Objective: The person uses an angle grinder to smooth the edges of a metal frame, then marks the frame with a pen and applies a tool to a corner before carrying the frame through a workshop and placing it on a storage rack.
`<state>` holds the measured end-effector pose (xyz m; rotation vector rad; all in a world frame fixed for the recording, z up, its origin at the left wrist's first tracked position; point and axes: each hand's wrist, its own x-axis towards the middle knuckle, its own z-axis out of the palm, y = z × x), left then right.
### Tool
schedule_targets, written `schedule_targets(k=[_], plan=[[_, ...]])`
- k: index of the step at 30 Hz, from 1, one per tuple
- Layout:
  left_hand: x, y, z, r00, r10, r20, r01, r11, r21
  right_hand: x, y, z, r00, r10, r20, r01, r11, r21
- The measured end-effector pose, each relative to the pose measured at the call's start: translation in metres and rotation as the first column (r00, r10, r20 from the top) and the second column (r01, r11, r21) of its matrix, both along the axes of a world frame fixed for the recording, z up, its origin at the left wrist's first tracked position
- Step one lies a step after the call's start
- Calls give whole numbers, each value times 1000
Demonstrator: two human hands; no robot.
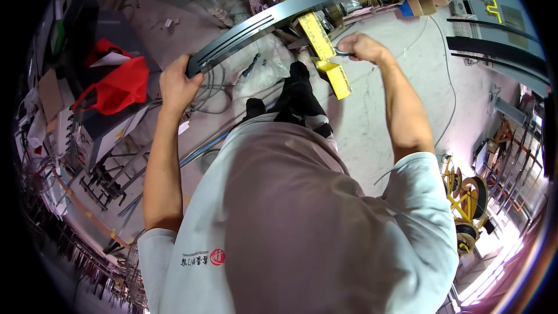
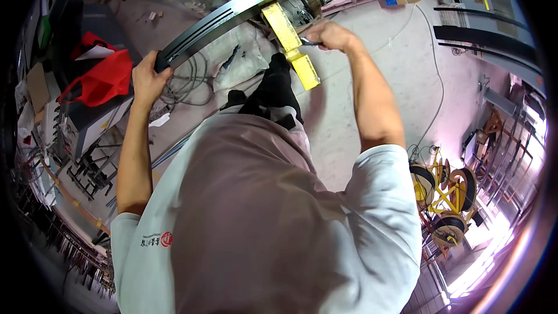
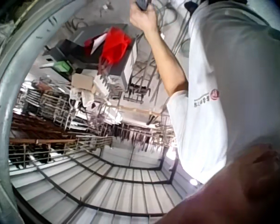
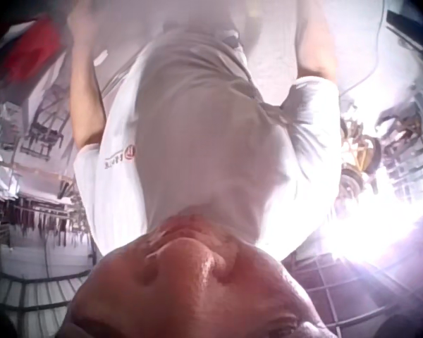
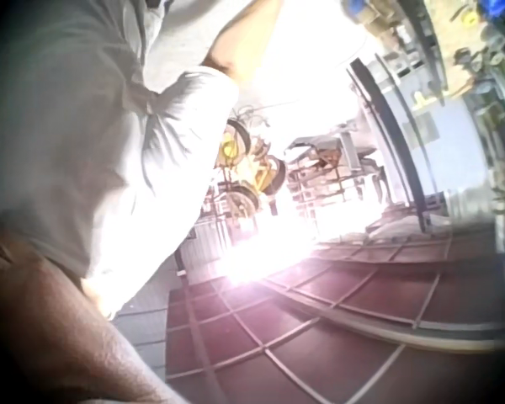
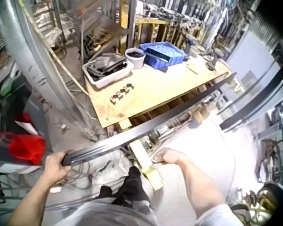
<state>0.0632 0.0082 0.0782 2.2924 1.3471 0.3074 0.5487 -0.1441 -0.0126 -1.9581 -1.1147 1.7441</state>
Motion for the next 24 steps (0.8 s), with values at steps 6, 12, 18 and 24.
schedule_targets(k=[6, 12, 18, 24], plan=[[3, -1, 4, 999, 37, -38, -39, 998, -56, 22, -17, 77, 968, -142, -208, 140, 990, -22], [-2, 1, 5, 1000, -21, -14, 20, 999, -40, -18, -23, 132, 833, -309, -458, 342, 939, -10], [-11, 2, -10, 995, -62, 82, 58, 997, 47, -105, -13, 157, 741, -352, -571, 467, 882, 62], [-23, -1, -19, 943, -78, 322, 73, 997, 28, -232, 22, 150, 872, -313, -377, 449, 819, 357]])
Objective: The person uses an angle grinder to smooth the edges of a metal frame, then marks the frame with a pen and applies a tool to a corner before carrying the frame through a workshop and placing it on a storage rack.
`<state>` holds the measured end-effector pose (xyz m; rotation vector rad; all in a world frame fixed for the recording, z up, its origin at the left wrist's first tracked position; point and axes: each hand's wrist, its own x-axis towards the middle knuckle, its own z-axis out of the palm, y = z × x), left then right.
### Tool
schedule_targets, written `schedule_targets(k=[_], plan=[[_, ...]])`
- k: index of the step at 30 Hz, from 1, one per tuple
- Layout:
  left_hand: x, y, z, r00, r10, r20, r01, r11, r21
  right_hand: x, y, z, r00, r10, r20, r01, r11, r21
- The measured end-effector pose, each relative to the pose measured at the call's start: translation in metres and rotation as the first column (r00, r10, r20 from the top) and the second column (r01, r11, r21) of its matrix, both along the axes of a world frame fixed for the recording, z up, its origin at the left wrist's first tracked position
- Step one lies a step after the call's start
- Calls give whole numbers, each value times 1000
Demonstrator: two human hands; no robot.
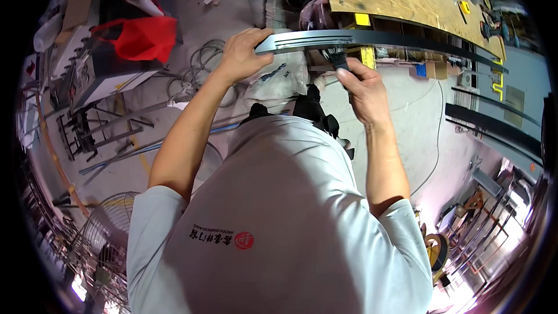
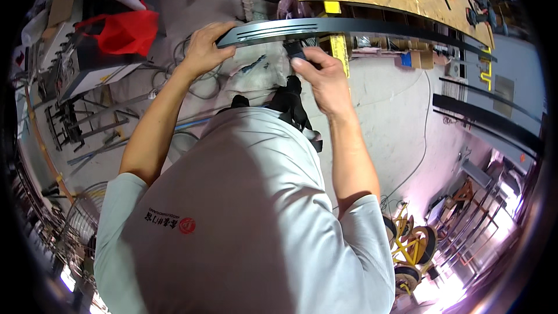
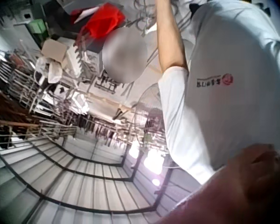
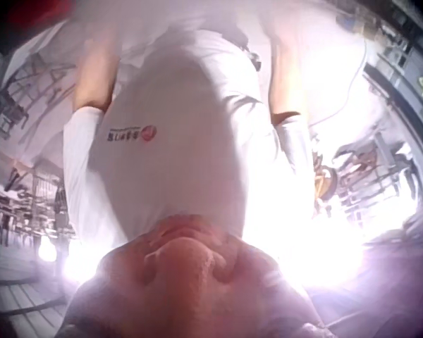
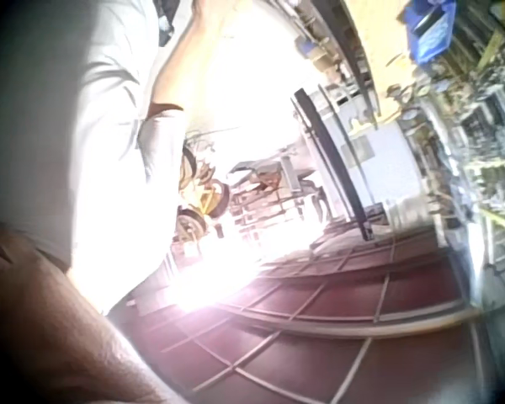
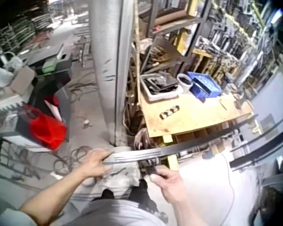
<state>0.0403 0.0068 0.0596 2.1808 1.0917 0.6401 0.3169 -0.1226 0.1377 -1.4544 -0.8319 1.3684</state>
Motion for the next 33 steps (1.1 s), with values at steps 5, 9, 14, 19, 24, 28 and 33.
schedule_targets(k=[5, 9, 14, 19, 24, 28, 33], plan=[[-7, -2, -5, 878, 109, 465, 59, 942, -331, -71, 30, -11, 929, -308, -206, 333, 937, 101], [-10, -1, -9, 839, 123, 529, 130, 900, -416, -94, 44, -20, 861, -410, -300, 417, 908, -43], [-13, 0, -8, 856, 62, 513, 176, 899, -401, -107, 52, -26, 840, -435, -324, 438, 896, -66], [-13, 3, -10, 877, 70, 475, 143, 906, -399, -114, 56, -28, 841, -434, -322, 441, 896, -55], [-13, 2, -16, 876, 75, 476, 140, 905, -401, -116, 59, -30, 881, -385, -276, 384, 921, -59], [-15, 4, -17, 863, 55, 502, 182, 893, -412, -117, 61, -34, 907, -368, -206, 368, 929, -37], [-19, 6, -16, 848, 64, 526, 224, 857, -465, -103, 63, -34, 907, -322, -271, 322, 946, -46]])
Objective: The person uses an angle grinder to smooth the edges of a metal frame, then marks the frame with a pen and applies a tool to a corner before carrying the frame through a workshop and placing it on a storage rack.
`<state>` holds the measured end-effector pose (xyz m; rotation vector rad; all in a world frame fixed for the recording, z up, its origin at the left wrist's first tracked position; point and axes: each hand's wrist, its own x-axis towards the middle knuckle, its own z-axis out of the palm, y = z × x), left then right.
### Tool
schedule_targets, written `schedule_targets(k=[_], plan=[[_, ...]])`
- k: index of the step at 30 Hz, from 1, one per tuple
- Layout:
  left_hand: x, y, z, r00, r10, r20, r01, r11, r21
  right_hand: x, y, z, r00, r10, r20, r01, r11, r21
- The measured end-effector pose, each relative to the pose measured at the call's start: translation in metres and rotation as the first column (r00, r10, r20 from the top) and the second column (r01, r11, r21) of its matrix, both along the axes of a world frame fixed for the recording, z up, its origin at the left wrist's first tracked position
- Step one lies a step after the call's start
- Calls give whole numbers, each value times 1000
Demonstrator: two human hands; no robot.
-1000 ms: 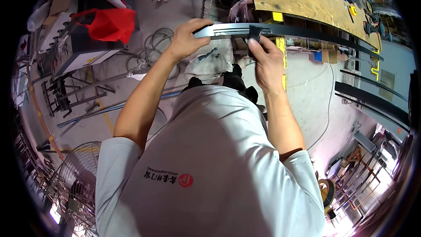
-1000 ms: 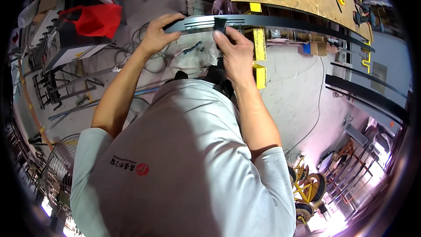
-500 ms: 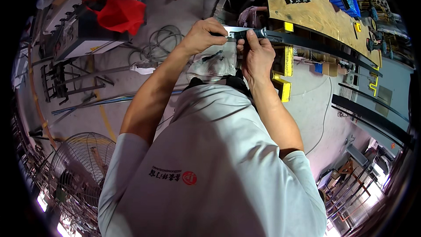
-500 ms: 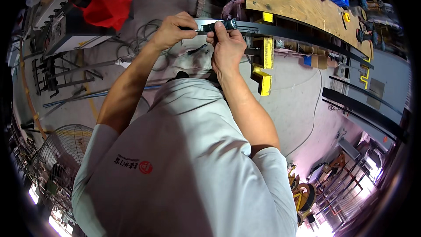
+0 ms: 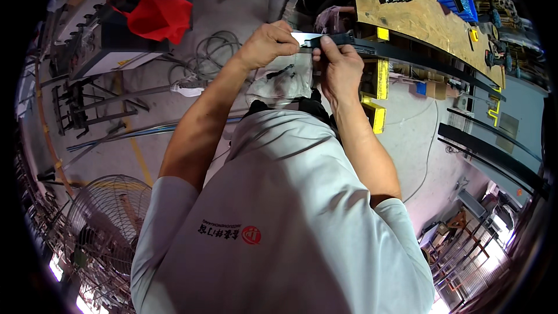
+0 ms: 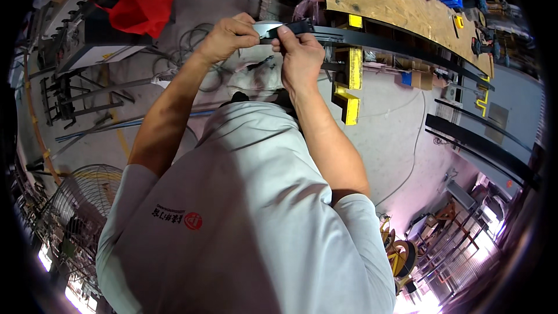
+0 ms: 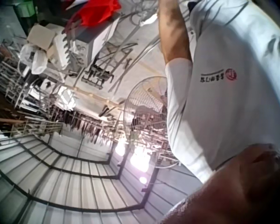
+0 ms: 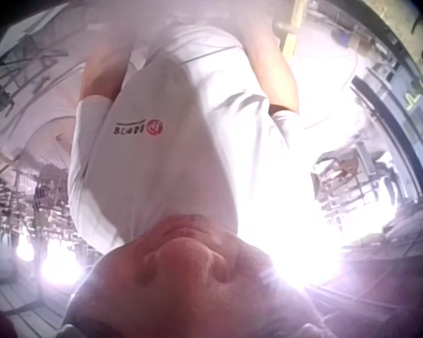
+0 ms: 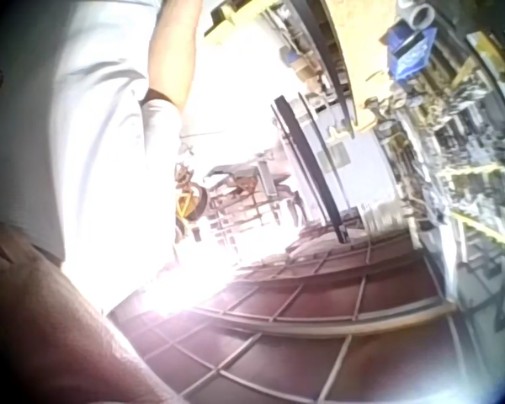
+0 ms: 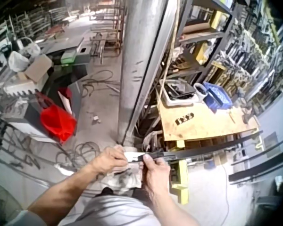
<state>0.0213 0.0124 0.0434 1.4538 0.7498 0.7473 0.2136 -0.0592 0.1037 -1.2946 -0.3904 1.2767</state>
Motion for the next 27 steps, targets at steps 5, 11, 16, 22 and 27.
schedule_targets(k=[5, 11, 16, 22, 27], plan=[[-1, 1, -1, 999, -33, 7, 33, 999, -18, 25, -8, 3, 982, -73, 172, 62, 996, 67], [0, 2, -3, 999, -18, -31, 20, 997, 74, 21, -23, -7, 922, 15, 386, -88, 981, 173], [1, 1, -2, 998, 1, -60, 5, 996, 89, 18, -20, -9, 881, 36, 471, -127, 979, 162], [1, 0, 0, 997, 3, -81, 4, 996, 94, 13, -16, -10, 885, 88, 457, -163, 979, 126], [1, 0, -1, 996, -4, -85, 10, 997, 74, 12, -14, -10, 855, 82, 513, -173, 976, 133]])
